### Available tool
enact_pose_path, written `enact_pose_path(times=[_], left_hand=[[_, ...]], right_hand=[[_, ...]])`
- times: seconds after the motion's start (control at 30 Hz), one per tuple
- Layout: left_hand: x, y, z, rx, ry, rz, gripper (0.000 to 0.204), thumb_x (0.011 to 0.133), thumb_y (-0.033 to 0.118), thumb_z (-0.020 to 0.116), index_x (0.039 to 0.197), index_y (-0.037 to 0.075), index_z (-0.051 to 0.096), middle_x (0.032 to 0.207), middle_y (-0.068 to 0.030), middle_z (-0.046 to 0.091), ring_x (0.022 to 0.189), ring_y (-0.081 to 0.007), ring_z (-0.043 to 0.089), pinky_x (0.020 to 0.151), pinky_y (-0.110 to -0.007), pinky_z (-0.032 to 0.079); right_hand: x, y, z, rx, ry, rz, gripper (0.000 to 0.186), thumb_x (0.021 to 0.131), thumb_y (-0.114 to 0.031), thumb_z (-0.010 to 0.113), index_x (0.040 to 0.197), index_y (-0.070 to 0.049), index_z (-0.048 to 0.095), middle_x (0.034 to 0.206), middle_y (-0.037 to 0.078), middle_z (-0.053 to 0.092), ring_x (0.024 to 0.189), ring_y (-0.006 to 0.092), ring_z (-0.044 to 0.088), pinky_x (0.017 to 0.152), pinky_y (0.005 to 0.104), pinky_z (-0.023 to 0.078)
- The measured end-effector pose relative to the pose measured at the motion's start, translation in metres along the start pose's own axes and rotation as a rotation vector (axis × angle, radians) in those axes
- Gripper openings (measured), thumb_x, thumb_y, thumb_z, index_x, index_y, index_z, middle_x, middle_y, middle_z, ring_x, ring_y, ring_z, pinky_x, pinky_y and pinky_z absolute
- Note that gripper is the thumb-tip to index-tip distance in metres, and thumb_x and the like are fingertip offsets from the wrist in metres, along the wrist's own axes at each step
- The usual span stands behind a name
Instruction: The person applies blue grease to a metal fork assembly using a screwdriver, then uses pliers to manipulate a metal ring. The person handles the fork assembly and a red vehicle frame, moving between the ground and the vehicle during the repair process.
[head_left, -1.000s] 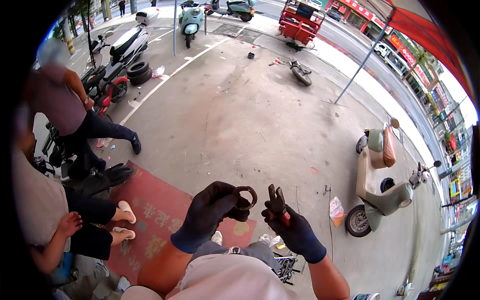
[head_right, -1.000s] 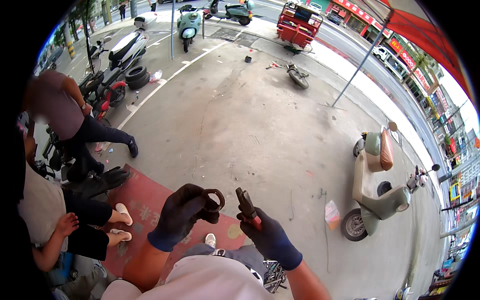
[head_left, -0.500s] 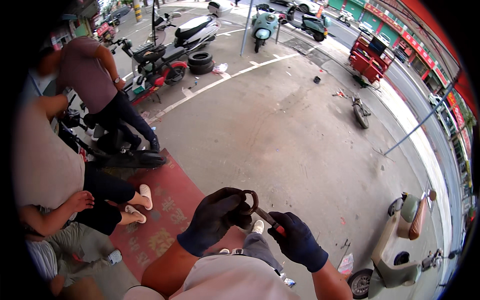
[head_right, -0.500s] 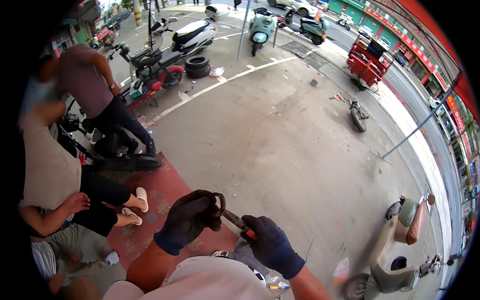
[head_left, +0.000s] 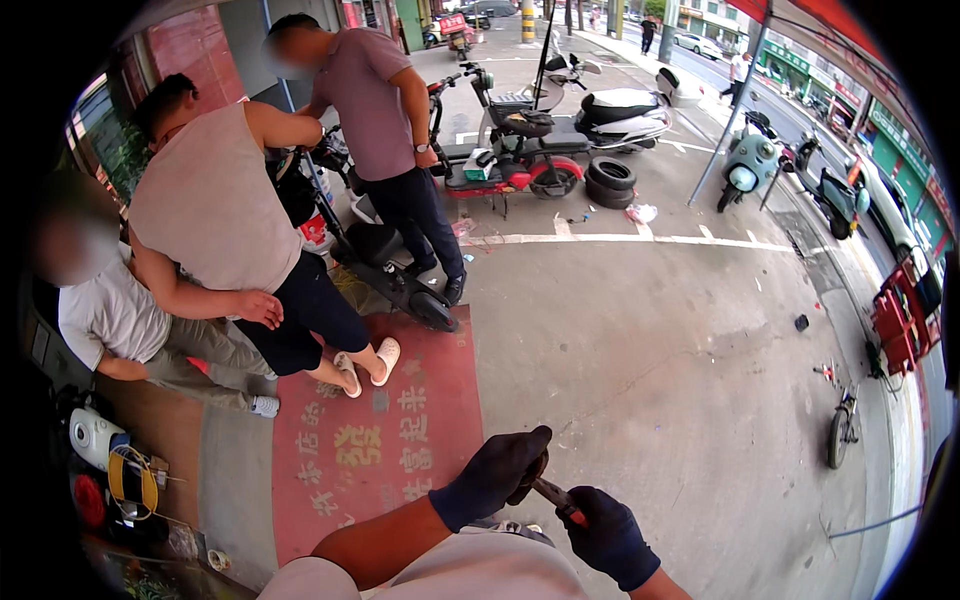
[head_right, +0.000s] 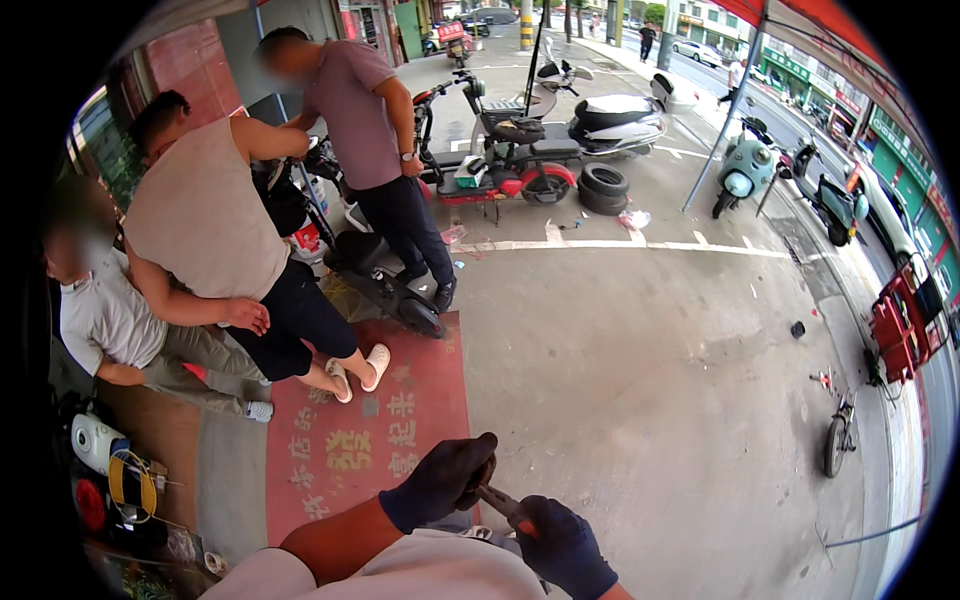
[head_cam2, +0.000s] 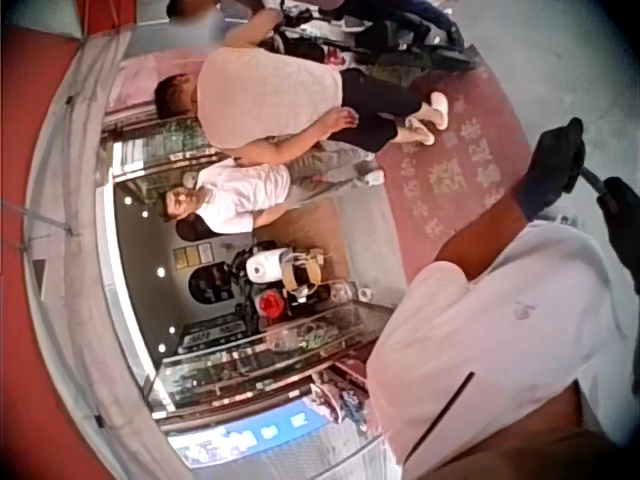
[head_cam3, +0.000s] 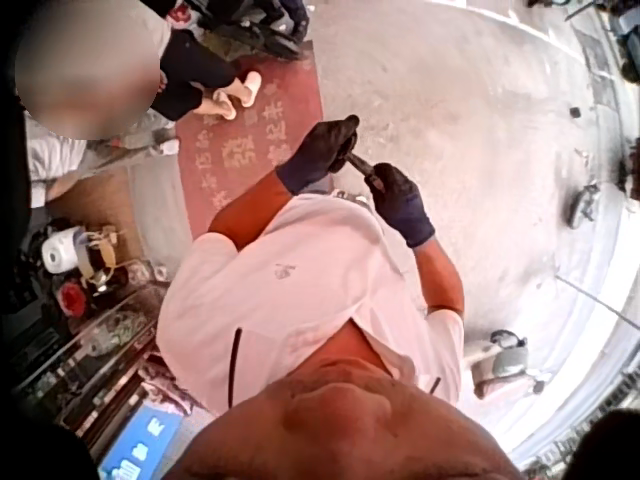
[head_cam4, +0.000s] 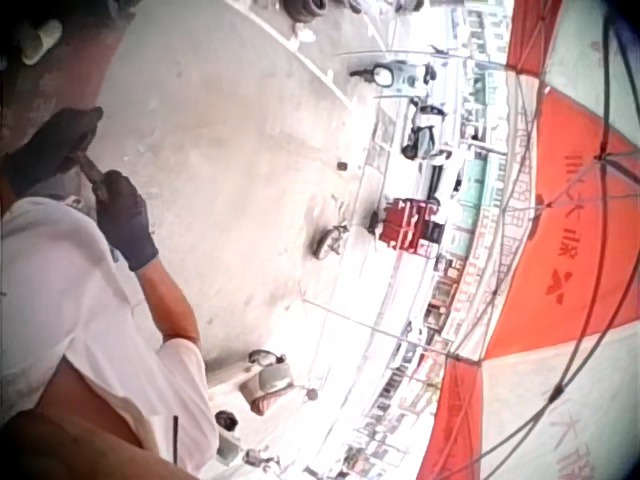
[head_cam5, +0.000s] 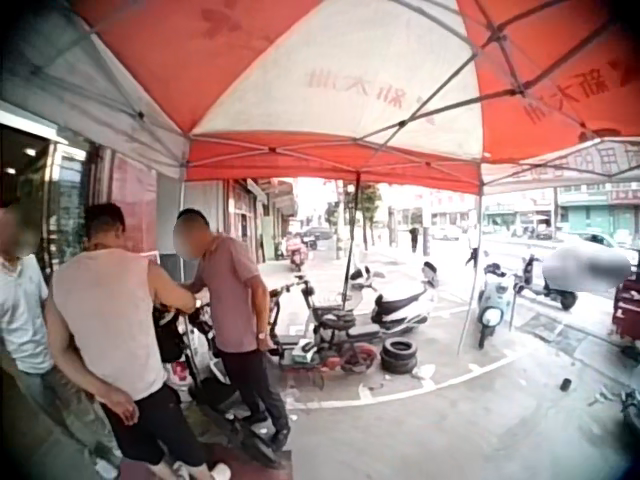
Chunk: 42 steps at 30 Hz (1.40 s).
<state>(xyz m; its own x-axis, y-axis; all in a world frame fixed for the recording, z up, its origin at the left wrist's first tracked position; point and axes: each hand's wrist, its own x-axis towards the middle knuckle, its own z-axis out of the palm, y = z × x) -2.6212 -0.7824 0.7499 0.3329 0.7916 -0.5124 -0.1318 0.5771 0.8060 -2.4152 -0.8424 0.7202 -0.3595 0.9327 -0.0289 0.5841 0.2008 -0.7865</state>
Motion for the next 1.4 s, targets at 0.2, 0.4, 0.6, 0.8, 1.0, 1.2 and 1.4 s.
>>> enact_pose_path(times=[0.2, 0.4, 0.6, 0.8, 1.0, 1.2, 1.4], left_hand=[[0.03, 0.007, -0.014, -0.051, 0.128, 0.038, 0.05, 0.104, 0.042, 0.042, 0.067, 0.008, 0.048, 0.054, -0.0023, 0.041, 0.04, -0.0127, 0.038, 0.04, -0.029, 0.03], [0.108, 0.015, -0.021, -0.086, 0.003, 0.107, 0.058, 0.102, 0.055, 0.039, 0.069, 0.009, 0.05, 0.053, -0.0015, 0.043, 0.043, -0.0118, 0.04, 0.044, -0.028, 0.033], [0.169, 0.045, -0.037, -0.361, -0.31, 0.021, 0.055, 0.102, 0.055, 0.041, 0.072, 0.01, 0.049, 0.056, -0.0015, 0.041, 0.047, -0.0129, 0.041, 0.048, -0.027, 0.035], [0.19, 0.087, -0.044, -0.193, -0.15, 0.049, 0.054, 0.102, 0.049, 0.044, 0.068, 0.009, 0.05, 0.056, -0.0016, 0.041, 0.046, -0.0129, 0.042, 0.047, -0.028, 0.036], [0.192, 0.092, -0.049, -0.13, 0.159, 0.06, 0.055, 0.102, 0.051, 0.044, 0.064, 0.011, 0.047, 0.051, -0.0004, 0.037, 0.04, -0.0136, 0.036, 0.042, -0.029, 0.03], [0.194, 0.082, -0.032, -0.388, 0.353, 0.11, 0.053, 0.099, 0.05, 0.051, 0.064, 0.011, 0.046, 0.053, -0.0002, 0.035, 0.038, -0.0126, 0.033, 0.039, -0.03, 0.027], [0.188, 0.067, 0.002, -0.442, 0.729, 0.214, 0.049, 0.1, 0.039, 0.047, 0.06, 0.01, 0.045, 0.048, -0.0027, 0.035, 0.035, -0.0151, 0.032, 0.038, -0.032, 0.026]], right_hand=[[0.055, 0.016, -0.012, -0.123, -0.078, -0.158, 0.034, 0.083, -0.01, 0.07, 0.114, -0.006, 0.058, 0.09, 0.016, 0.065, 0.082, 0.0356, 0.064, 0.07, 0.0434, 0.052], [0.1, 0.033, -0.035, -0.467, -0.01, -0.123, 0.044, 0.08, -0.011, 0.068, 0.121, -0.008, 0.052, 0.089, 0.015, 0.061, 0.082, 0.0355, 0.061, 0.069, 0.0461, 0.051], [0.143, 0.033, -0.063, -0.35, 0.057, 0.005, 0.038, 0.084, -0.008, 0.069, 0.119, -0.006, 0.056, 0.091, 0.015, 0.062, 0.083, 0.0354, 0.062, 0.068, 0.043, 0.051], [0.188, 0.049, -0.072, -0.124, -0.023, 0.023, 0.031, 0.087, -0.012, 0.07, 0.114, -0.004, 0.057, 0.095, 0.017, 0.064, 0.086, 0.0365, 0.063, 0.073, 0.0422, 0.051], [0.23, 0.06, -0.074, -0.239, -0.149, -0.146, 0.034, 0.089, -0.017, 0.064, 0.12, -0.009, 0.055, 0.094, 0.015, 0.064, 0.087, 0.0358, 0.063, 0.071, 0.046, 0.052], [0.269, 0.098, -0.089, -0.139, -0.287, -0.415, 0.034, 0.089, -0.016, 0.065, 0.121, -0.004, 0.058, 0.097, 0.019, 0.064, 0.088, 0.0396, 0.061, 0.072, 0.0474, 0.052], [0.285, 0.122, -0.092, -0.122, -0.421, -0.588, 0.024, 0.091, -0.019, 0.063, 0.111, -0.007, 0.059, 0.089, 0.018, 0.062, 0.079, 0.0389, 0.06, 0.064, 0.049, 0.05]])
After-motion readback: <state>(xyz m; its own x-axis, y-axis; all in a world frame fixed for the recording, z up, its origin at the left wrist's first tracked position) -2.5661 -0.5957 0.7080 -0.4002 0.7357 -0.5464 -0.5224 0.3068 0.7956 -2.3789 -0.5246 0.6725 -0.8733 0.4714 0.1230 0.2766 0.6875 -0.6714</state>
